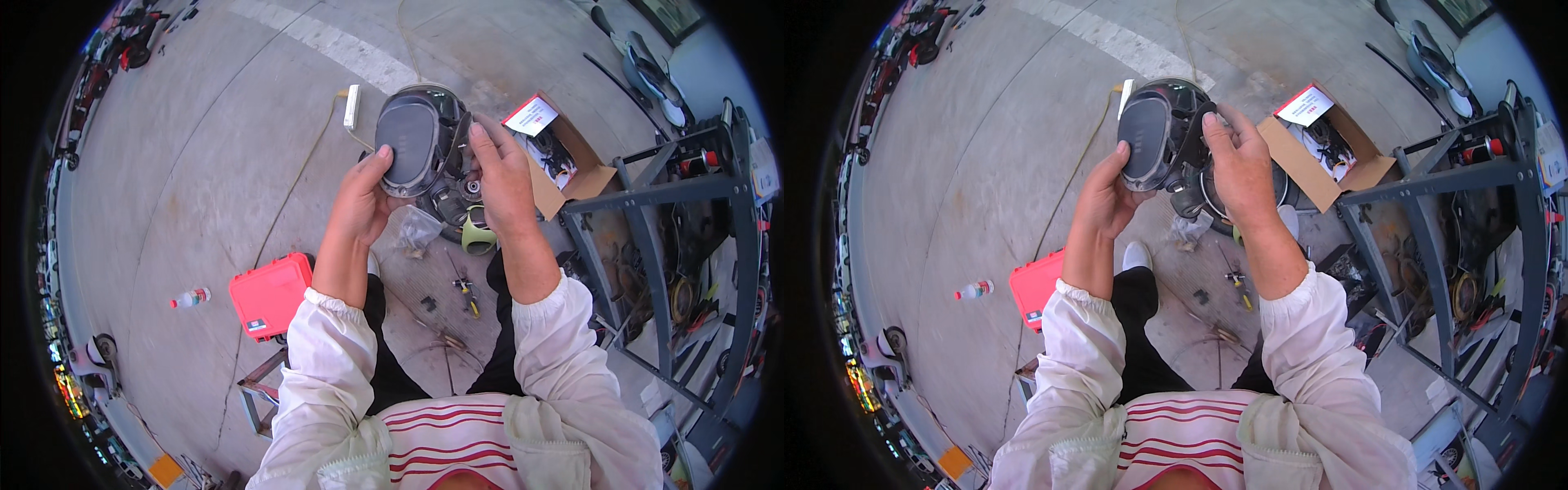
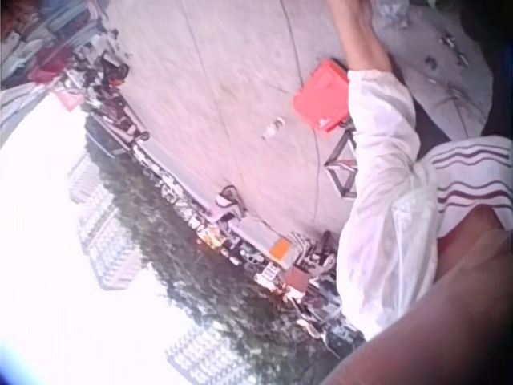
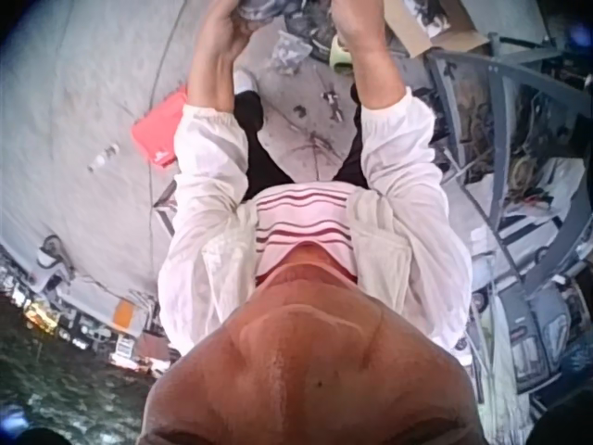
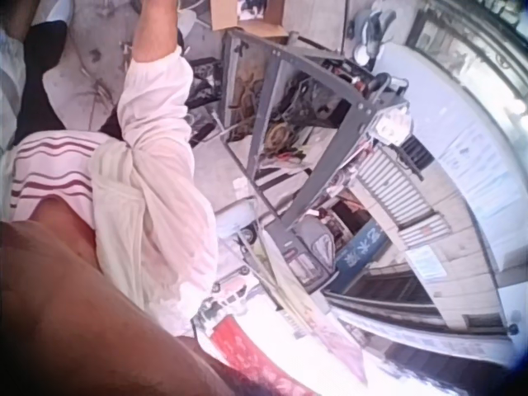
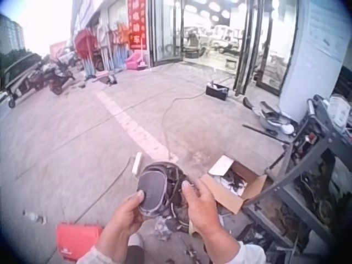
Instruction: The person assembles a motorcycle headlight by fitting a green plastic ring into a black housing, then inserting the main headlight unit. They repeatedly test the fit and alignment of the components and use a screwdriver to adjust internal parts.
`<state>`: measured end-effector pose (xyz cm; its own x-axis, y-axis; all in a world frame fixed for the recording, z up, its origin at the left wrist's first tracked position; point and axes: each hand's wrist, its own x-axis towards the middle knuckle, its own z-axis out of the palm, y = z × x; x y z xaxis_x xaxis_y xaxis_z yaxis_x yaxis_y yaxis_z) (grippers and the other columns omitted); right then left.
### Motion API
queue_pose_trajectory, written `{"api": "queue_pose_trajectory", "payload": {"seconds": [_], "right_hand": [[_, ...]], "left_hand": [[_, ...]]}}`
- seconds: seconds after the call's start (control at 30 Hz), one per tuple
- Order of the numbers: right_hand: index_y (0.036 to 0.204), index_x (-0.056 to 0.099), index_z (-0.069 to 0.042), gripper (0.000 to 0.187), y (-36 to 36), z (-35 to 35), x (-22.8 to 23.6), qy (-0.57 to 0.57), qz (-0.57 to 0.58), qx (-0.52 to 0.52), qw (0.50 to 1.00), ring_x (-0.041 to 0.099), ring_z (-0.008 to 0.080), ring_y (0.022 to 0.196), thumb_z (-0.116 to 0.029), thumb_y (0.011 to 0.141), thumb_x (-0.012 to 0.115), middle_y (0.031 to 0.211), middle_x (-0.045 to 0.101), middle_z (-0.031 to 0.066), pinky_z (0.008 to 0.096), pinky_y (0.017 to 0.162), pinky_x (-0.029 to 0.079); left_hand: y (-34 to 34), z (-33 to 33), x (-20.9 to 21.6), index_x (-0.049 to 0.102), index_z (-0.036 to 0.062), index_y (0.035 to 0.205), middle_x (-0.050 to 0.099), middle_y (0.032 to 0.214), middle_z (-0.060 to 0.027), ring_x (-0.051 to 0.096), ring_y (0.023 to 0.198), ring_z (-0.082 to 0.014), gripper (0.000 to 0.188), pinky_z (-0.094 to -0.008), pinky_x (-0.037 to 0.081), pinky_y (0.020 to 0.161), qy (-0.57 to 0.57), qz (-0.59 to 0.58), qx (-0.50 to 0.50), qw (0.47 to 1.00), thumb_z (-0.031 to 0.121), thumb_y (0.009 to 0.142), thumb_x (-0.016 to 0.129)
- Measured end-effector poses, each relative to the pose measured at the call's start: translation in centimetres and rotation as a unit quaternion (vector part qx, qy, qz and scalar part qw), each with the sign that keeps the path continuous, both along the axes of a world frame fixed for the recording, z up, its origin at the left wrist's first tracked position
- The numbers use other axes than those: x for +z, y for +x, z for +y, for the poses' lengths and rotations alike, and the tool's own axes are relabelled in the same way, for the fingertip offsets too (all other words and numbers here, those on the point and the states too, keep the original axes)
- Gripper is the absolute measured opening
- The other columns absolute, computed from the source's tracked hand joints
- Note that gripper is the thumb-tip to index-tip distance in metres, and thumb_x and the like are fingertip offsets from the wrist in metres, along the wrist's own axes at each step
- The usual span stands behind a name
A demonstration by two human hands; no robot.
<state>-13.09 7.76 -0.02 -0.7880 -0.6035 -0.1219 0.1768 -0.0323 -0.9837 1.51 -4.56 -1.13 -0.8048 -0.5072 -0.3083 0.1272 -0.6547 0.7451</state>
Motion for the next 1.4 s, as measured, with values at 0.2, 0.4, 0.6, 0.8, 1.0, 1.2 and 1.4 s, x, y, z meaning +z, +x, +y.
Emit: {"api": "queue_pose_trajectory", "payload": {"seconds": [0.2, 0.4, 0.6, 0.8, 1.0, 1.2, 1.4], "right_hand": [[0.134, 0.052, 0.007, 0.054, 0.1, 0.4, 1.5, -0.019, 0.006, -0.022, 1.000, 0.058, 0.0124, 0.093, -0.029, 0.096, 0.065, 0.103, 0.064, 0.0096, 0.0252, 0.084, 0.047], [0.141, 0.044, 0.007, 0.061, -0.7, 1.0, 1.3, -0.093, -0.076, 0.006, 0.993, 0.058, 0.0132, 0.097, -0.030, 0.097, 0.064, 0.108, 0.064, 0.0116, 0.0258, 0.087, 0.046], [0.147, 0.036, 0.004, 0.068, -1.2, 1.5, 1.4, -0.134, -0.068, 0.041, 0.988, 0.058, 0.0146, 0.103, -0.031, 0.096, 0.065, 0.112, 0.064, 0.0146, 0.0265, 0.092, 0.044], [0.149, 0.034, 0.001, 0.074, -0.9, 2.3, 2.5, -0.159, 0.000, 0.086, 0.984, 0.059, 0.0165, 0.103, -0.020, 0.089, 0.072, 0.124, 0.056, 0.0184, 0.0298, 0.089, 0.049], [0.149, 0.035, -0.004, 0.077, -0.6, 2.5, 2.6, -0.154, 0.044, 0.107, 0.981, 0.058, 0.0187, 0.104, -0.017, 0.083, 0.074, 0.127, 0.053, 0.0163, 0.0324, 0.092, 0.048], [0.149, 0.037, -0.007, 0.077, -0.5, 2.4, 2.2, -0.159, 0.043, 0.120, 0.979, 0.057, 0.0192, 0.105, -0.016, 0.082, 0.074, 0.126, 0.053, 0.0134, 0.0338, 0.094, 0.045], [0.149, 0.035, -0.006, 0.074, -0.5, 2.5, 2.4, -0.170, 0.044, 0.132, 0.976, 0.054, 0.0191, 0.111, -0.016, 0.084, 0.070, 0.127, 0.052, 0.0130, 0.0343, 0.099, 0.042]], "left_hand": [[-0.4, 0.3, -0.1, 0.052, -0.0060, 0.128, 0.067, 0.117, -0.0136, 0.069, 0.101, -0.0203, 0.042, -0.0334, 0.058, 0.085, 0.005, 0.063, 0.011, 0.998, 0.027, 0.102, 0.053], [-0.6, 0.5, -0.7, 0.048, -0.0069, 0.132, 0.065, 0.123, -0.0155, 0.067, 0.109, -0.0219, 0.043, -0.0347, 0.055, 0.094, 0.015, 0.107, -0.020, 0.994, 0.023, 0.102, 0.051], [-0.5, 0.7, -0.2, 0.045, -0.0061, 0.136, 0.061, 0.129, -0.0174, 0.063, 0.116, -0.0260, 0.047, -0.0384, 0.051, 0.101, 0.044, 0.143, -0.039, 0.988, 0.026, 0.102, 0.049], [-0.9, 1.1, -0.3, 0.038, 0.0011, 0.145, 0.052, 0.142, -0.0151, 0.053, 0.130, -0.0280, 0.064, -0.0438, 0.043, 0.109, 0.085, 0.130, -0.035, 0.987, 0.046, 0.101, 0.048], [-1.6, 1.5, -0.1, 0.034, 0.0044, 0.149, 0.048, 0.147, -0.0142, 0.048, 0.134, -0.0284, 0.082, -0.0450, 0.040, 0.110, 0.044, 0.112, -0.023, 0.992, 0.068, 0.096, 0.038], [-1.5, 1.5, 0.1, 0.033, 0.0083, 0.151, 0.046, 0.148, -0.0123, 0.046, 0.135, -0.0292, 0.085, -0.0493, 0.041, 0.108, 0.059, 0.136, -0.030, 0.989, 0.071, 0.094, 0.038], [-1.2, 1.1, -0.5, 0.033, 0.0081, 0.150, 0.046, 0.148, -0.0119, 0.046, 0.136, -0.0286, 0.085, -0.0507, 0.041, 0.109, 0.028, 0.150, -0.030, 0.988, 0.070, 0.093, 0.042]]}}
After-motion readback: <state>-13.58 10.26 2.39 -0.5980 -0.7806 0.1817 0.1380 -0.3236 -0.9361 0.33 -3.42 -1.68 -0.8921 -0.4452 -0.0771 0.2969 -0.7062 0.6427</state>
